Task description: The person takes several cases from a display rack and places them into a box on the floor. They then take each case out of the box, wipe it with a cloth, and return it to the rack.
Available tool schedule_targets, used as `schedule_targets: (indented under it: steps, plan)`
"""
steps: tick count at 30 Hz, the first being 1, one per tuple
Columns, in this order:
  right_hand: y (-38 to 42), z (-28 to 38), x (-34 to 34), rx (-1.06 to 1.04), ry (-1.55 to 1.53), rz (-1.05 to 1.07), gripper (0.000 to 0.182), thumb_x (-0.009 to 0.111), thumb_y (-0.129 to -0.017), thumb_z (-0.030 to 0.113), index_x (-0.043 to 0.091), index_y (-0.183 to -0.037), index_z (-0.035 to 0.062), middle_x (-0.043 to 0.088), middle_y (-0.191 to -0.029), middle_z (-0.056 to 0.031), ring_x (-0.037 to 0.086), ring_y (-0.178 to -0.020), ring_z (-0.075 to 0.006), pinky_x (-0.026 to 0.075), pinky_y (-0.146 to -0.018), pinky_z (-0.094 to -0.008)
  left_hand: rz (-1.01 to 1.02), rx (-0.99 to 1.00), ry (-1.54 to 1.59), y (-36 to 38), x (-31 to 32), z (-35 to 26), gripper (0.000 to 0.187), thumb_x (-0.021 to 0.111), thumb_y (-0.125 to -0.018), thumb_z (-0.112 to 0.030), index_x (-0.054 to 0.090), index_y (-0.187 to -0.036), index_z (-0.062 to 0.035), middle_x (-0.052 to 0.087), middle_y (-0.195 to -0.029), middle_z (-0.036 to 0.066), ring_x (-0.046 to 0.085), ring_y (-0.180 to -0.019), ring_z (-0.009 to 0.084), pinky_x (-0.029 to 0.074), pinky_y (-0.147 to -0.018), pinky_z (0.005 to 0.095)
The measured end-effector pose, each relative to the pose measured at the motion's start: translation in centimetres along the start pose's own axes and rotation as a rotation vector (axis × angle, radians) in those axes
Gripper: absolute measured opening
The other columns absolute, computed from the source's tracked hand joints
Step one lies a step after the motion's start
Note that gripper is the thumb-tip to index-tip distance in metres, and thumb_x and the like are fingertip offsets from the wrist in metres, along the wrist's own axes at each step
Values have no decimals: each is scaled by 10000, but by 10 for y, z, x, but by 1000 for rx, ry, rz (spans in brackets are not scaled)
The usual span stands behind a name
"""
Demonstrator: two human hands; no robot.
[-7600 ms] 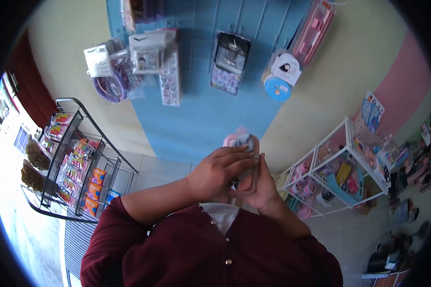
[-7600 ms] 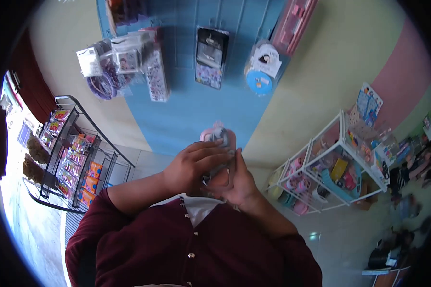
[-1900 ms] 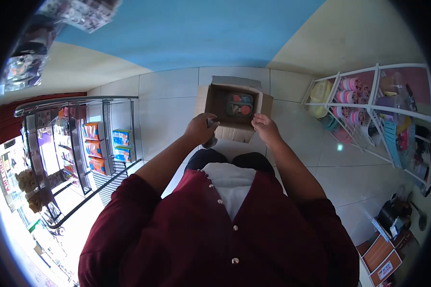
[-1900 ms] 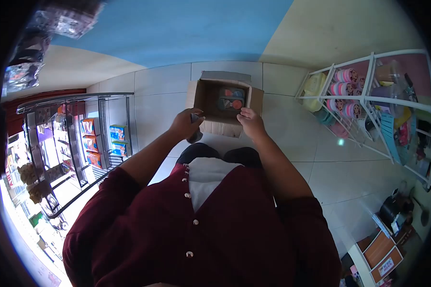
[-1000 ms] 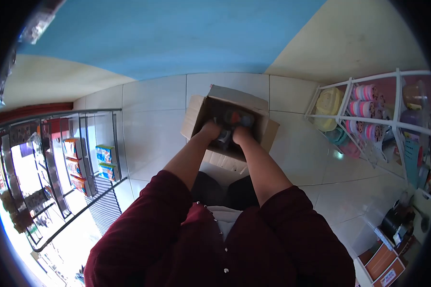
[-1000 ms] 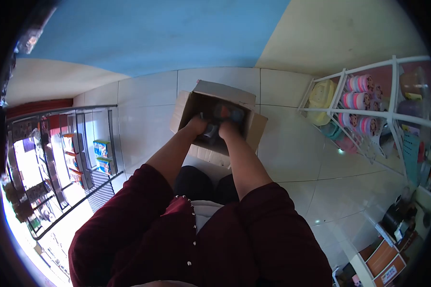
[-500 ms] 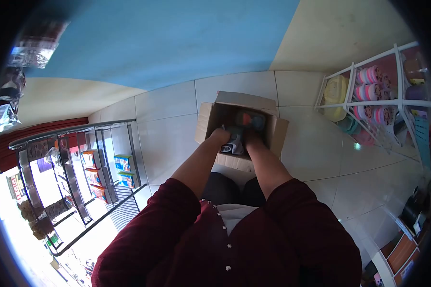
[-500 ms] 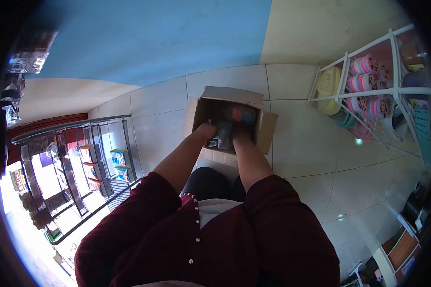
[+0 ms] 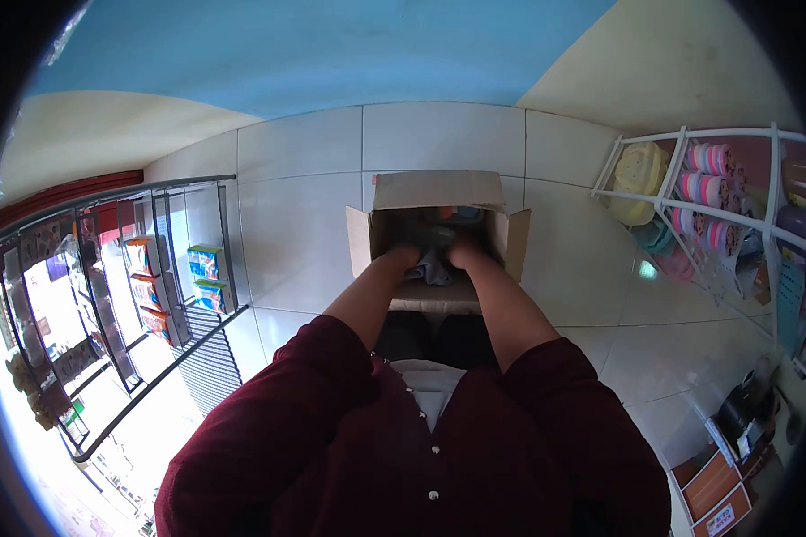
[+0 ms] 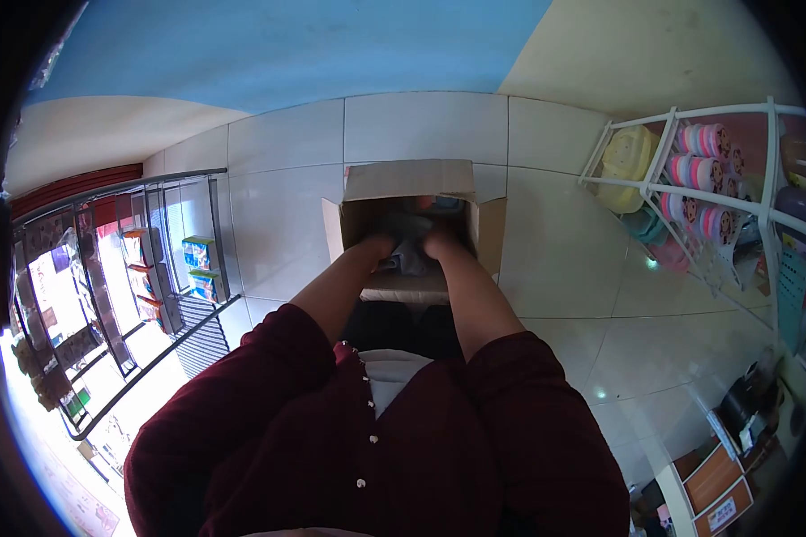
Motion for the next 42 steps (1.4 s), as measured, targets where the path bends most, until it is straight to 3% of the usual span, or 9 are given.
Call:
schedule_targets:
  steps: [5,8,10,18,22,28,31,36,42]
  plan:
    - [10,0,-19,-17,-336,-349,380,576,-850,157,539,-1201,16,580,-1175,-247,550,-1124,-377,448,-930,-414,-106,311,-232,-29,8,2,555,393,-969,-341,341,-1418,-19,349,-1462,183,386,-1319,297,329,-1059,384]
    - [40,17,-44,27,-401,-287,376,582,-847,144,525,-1196,17,583,-1153,-244,559,-1103,-382,457,-902,-423,-129,125,-219,3,-21,-20,617,423,-957,-426,382,-1373,27,453,-1382,190,460,-1262,288,351,-1057,386]
    - [67,30,-68,-29,-367,-365,351,551,-843,63,534,-1192,30,581,-1156,-231,545,-1114,-381,460,-894,-415,-128,-292,559,32,-24,-2,718,506,-906,-530,435,-1325,49,515,-1300,198,530,-1176,261,434,-953,396]
    - [248,126,-197,-810,-263,-798,552,542,-658,-137,590,-1165,78,581,-1181,-130,534,-1075,-338,437,-935,-387,125,72,1074,160,-73,-123,482,616,-882,-388,548,-1144,11,629,-1031,120,643,-880,210,535,-742,374]
    - [356,171,-263,-980,-231,-708,538,552,-656,-105,573,-1168,60,532,-1255,-141,453,-1202,-298,365,-1013,-398,142,418,983,245,-122,-181,351,575,-929,-253,545,-1150,19,634,-1028,93,629,-909,170,517,-790,317]
    - [441,196,-341,-1007,-1184,-569,493,521,-927,314,421,-1313,26,527,-1247,-142,466,-1195,-242,431,-945,-413,292,924,665,403,-187,-284,369,597,-939,-250,545,-1189,16,639,-1045,53,587,-943,107,485,-826,276]
    - [446,249,-306,-1031,-1588,493,808,242,-913,681,362,-1374,29,488,-1294,-165,510,-1153,-332,463,-918,-507,-98,1007,174,442,-211,-302,360,686,-867,-320,655,-1020,4,678,-800,94,621,-774,118,504,-699,287]
    - [453,267,-304,-879,-1509,387,746,270,-931,646,319,-1415,81,434,-1368,-177,459,-1234,-362,408,-946,-607,-286,956,-87,489,-255,-308,299,736,-817,-285,681,-899,-3,645,-688,39,558,-651,67,466,-587,266]
    - [474,292,-312,-1036,-1630,558,697,292,-943,612,302,-1431,114,415,-1392,-170,445,-1252,-370,392,-982,-580,-417,1159,523,507,-332,-299,236,675,-856,-159,591,-1013,-3,636,-828,46,607,-731,110,482,-670,242]
Point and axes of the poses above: each hand's wrist, its own y-axis away from the middle knuckle, its own x-axis out of the palm, z = x × y, the point moved 10 cm from there along -y, towards the middle knuckle
